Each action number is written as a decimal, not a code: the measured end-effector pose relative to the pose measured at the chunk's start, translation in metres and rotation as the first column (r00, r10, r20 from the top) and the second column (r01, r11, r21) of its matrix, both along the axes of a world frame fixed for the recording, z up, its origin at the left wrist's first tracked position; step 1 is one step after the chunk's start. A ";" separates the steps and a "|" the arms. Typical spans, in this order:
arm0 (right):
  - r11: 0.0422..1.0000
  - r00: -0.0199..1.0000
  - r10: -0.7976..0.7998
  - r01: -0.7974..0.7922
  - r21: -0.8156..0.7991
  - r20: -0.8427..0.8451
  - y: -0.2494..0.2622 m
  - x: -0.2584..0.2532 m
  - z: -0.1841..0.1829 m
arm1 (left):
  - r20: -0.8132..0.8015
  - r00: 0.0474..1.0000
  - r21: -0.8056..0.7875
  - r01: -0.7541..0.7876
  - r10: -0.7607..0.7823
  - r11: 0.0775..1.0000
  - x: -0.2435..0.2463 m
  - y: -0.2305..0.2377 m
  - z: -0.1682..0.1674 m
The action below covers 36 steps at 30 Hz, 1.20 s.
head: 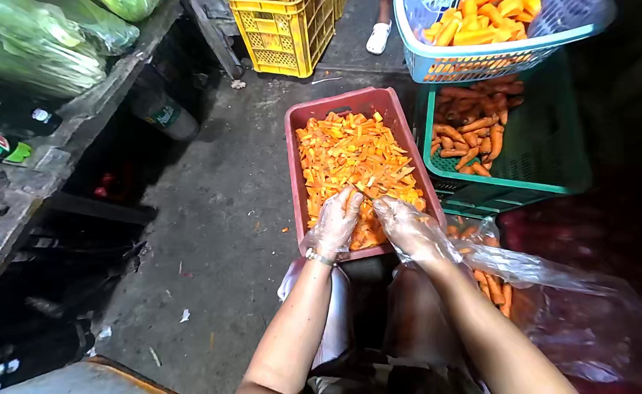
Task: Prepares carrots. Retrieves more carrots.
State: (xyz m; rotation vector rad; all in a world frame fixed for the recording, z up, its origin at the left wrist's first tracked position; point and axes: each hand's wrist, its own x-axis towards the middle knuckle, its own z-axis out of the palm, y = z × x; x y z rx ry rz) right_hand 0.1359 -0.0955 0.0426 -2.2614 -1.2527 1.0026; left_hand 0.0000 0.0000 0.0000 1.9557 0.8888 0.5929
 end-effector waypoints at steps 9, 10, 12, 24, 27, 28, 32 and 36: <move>0.961 0.964 -0.177 0.213 0.179 -0.196 -0.003 0.001 -0.003 | 0.438 0.893 -0.317 0.045 0.104 0.948 -0.006 -0.014 0.001; 0.921 0.955 -0.175 0.244 0.303 -0.239 -0.005 -0.002 0.001 | 0.419 0.901 -0.307 0.024 0.112 0.952 -0.007 -0.013 0.001; 0.863 0.943 -0.110 0.248 0.441 -0.315 -0.009 -0.008 0.017 | 0.383 0.914 -0.267 -0.027 0.132 0.963 -0.007 -0.015 0.002; 0.959 0.929 0.037 0.070 0.274 -0.367 -0.002 -0.001 0.046 | 0.283 0.955 -0.036 -0.084 0.091 0.996 -0.010 -0.016 -0.004; 0.968 0.927 0.055 0.041 0.248 -0.370 -0.001 0.004 0.047 | 0.295 0.952 -0.026 -0.077 0.081 0.997 -0.011 -0.015 -0.003; 0.969 0.928 0.060 0.035 0.246 -0.368 -0.002 0.004 0.048 | 0.291 0.953 -0.035 -0.076 0.083 0.996 -0.011 -0.016 -0.002; 0.962 0.912 0.065 0.050 0.269 -0.404 -0.005 0.002 0.050 | 0.310 0.946 -0.087 -0.073 0.097 0.994 -0.012 -0.017 -0.002; 0.952 0.912 0.084 0.046 0.304 -0.401 -0.010 -0.004 0.053 | 0.488 0.868 -0.147 -0.020 0.090 0.989 -0.010 -0.019 -0.004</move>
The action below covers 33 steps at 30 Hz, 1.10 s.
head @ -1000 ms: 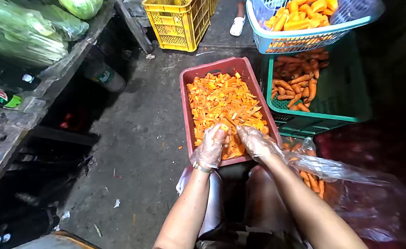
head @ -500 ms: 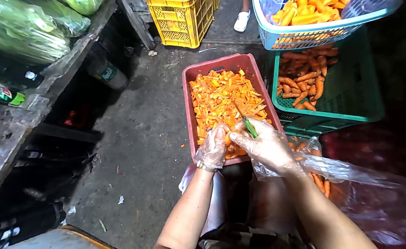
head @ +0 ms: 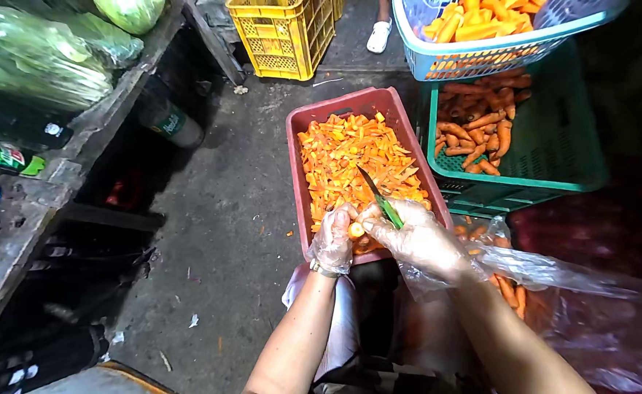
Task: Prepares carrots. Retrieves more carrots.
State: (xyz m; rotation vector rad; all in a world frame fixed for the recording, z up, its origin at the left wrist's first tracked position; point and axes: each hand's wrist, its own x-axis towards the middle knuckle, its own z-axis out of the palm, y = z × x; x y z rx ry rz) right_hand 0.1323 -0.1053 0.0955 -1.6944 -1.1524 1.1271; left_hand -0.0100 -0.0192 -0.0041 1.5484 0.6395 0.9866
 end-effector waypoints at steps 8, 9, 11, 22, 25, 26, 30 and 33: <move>0.994 1.000 -0.016 0.014 0.107 0.012 -0.006 -0.009 -0.006 | 0.128 0.992 -0.037 0.009 -0.004 0.999 0.001 -0.006 0.001; 0.994 0.999 -0.033 0.030 0.103 0.028 -0.005 -0.009 -0.006 | 0.079 0.997 -0.058 0.009 -0.005 0.998 0.002 -0.007 0.006; 0.995 0.993 -0.082 0.076 0.064 0.089 0.000 -0.005 -0.003 | -0.075 0.997 -0.182 -0.009 -0.005 0.983 0.008 -0.008 0.021; 0.916 0.949 -0.285 0.311 -0.252 0.134 0.008 0.009 -0.057 | 0.021 0.970 -0.926 -0.072 0.242 0.370 0.035 0.013 0.035; 0.922 0.950 -0.305 0.313 -0.228 0.070 0.005 0.001 -0.054 | 0.140 0.925 -0.925 -0.006 0.353 0.381 0.032 0.015 0.031; 0.929 0.955 -0.291 0.295 -0.225 0.050 0.004 -0.003 -0.053 | 0.184 0.915 -0.915 0.026 0.358 0.403 0.032 0.014 0.027; 0.955 0.984 -0.179 0.178 -0.236 0.014 0.008 -0.009 -0.060 | 0.298 0.888 -0.886 0.121 0.350 0.448 0.035 0.009 0.020; 0.954 0.972 -0.191 0.153 -0.258 -0.133 0.011 -0.004 -0.067 | 0.133 0.969 -0.843 -0.001 0.209 0.538 0.037 0.003 0.023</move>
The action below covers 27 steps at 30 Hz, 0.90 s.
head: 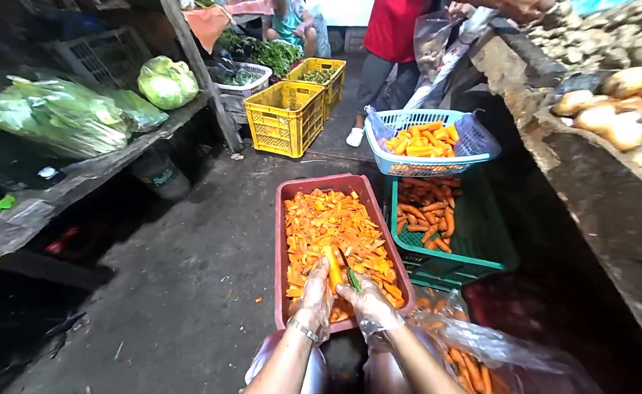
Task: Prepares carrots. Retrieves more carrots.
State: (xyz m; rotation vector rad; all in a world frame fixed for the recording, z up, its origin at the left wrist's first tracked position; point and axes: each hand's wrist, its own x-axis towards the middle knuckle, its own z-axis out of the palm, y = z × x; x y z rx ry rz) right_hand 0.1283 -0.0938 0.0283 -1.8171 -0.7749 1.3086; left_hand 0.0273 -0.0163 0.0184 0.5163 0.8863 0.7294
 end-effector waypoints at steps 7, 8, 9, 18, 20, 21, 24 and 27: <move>0.909 0.795 -0.354 0.417 0.020 -0.493 0.018 0.048 0.005 | -0.204 0.972 0.115 0.140 -0.114 0.984 -0.003 0.003 0.012; 0.869 0.762 -0.418 0.493 0.025 -0.494 0.028 0.062 0.009 | -0.217 0.970 0.107 0.134 -0.109 0.985 -0.004 0.005 0.012; 0.826 0.734 -0.477 0.562 0.038 -0.484 0.040 0.078 0.016 | -0.224 0.968 0.098 0.137 -0.112 0.986 -0.005 0.006 0.012; 0.669 0.732 -0.681 0.632 0.391 -0.020 0.135 0.239 0.051 | -0.201 0.978 0.044 0.064 -0.054 0.997 -0.012 0.016 0.007; 0.784 0.800 -0.579 0.494 0.376 0.158 0.124 0.220 0.037 | -0.187 0.981 0.045 0.062 -0.053 0.997 -0.012 0.018 0.004; 0.849 0.841 -0.492 0.405 0.340 0.226 0.112 0.202 0.029 | -0.183 0.982 0.043 0.060 -0.051 0.997 -0.011 0.018 0.004; 0.914 0.905 -0.365 0.303 0.270 0.220 0.066 0.147 0.003 | -0.188 0.980 0.052 0.072 -0.061 0.996 -0.013 0.016 0.004; 0.854 0.881 -0.470 0.437 0.284 0.057 0.006 0.120 -0.014 | -0.224 0.972 0.101 0.094 -0.069 0.990 -0.017 0.014 0.004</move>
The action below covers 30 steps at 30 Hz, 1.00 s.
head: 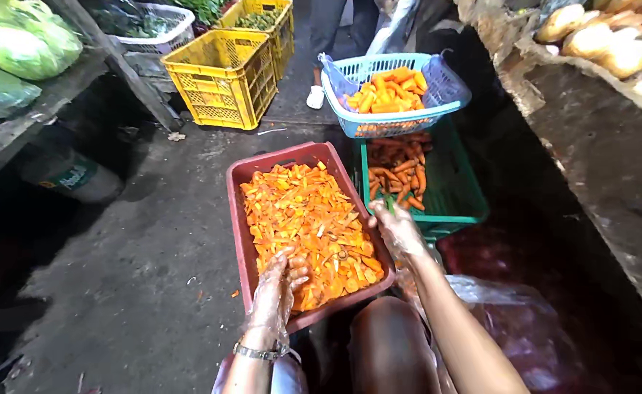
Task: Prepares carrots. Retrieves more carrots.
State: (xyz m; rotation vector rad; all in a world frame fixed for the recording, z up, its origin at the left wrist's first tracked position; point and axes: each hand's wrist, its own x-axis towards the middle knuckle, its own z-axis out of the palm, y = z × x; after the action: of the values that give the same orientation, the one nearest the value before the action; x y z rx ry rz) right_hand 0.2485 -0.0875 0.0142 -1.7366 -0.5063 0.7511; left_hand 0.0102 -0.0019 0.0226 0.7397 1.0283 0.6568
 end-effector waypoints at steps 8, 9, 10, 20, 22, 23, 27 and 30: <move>0.842 0.847 -0.523 0.496 -0.211 -0.096 -0.164 -0.021 -0.043 | -0.044 0.998 0.078 -0.034 0.037 0.996 0.003 0.000 -0.003; 0.828 0.850 -0.523 0.486 -0.280 -0.072 -0.179 -0.028 -0.053 | -0.051 0.998 0.088 -0.043 0.048 0.995 0.005 -0.002 -0.003; 0.816 0.853 -0.518 0.474 -0.331 -0.058 -0.193 -0.036 -0.065 | -0.061 0.997 0.101 -0.051 0.057 0.994 0.006 -0.003 -0.003; 0.743 0.969 -0.083 -0.096 -0.663 -0.234 -0.233 -0.119 -0.058 | -0.127 0.989 0.110 -0.059 0.073 0.992 -0.001 -0.008 -0.006; 0.764 0.972 -0.015 -0.141 -0.630 -0.235 -0.238 -0.130 -0.032 | -0.147 0.988 0.113 -0.039 0.055 0.993 -0.002 -0.013 -0.007; 0.780 0.979 0.004 -0.130 -0.612 -0.202 -0.246 -0.137 -0.043 | -0.151 0.987 0.113 -0.033 0.050 0.993 -0.002 -0.016 -0.006; 0.814 0.956 -0.153 -0.023 -0.581 -0.251 -0.262 -0.136 -0.123 | -0.129 0.990 0.103 -0.035 0.048 0.994 -0.001 -0.033 0.012; 0.868 0.911 -0.265 0.082 -0.491 -0.316 -0.270 -0.140 -0.147 | -0.096 0.995 0.137 -0.015 0.028 0.990 -0.009 -0.036 0.024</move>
State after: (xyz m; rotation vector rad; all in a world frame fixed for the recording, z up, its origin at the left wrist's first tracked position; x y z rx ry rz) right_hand 0.1086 -0.3571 -0.1332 -1.9805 0.1166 1.1076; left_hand 0.0015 -0.0384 0.0467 0.8883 1.0895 0.7206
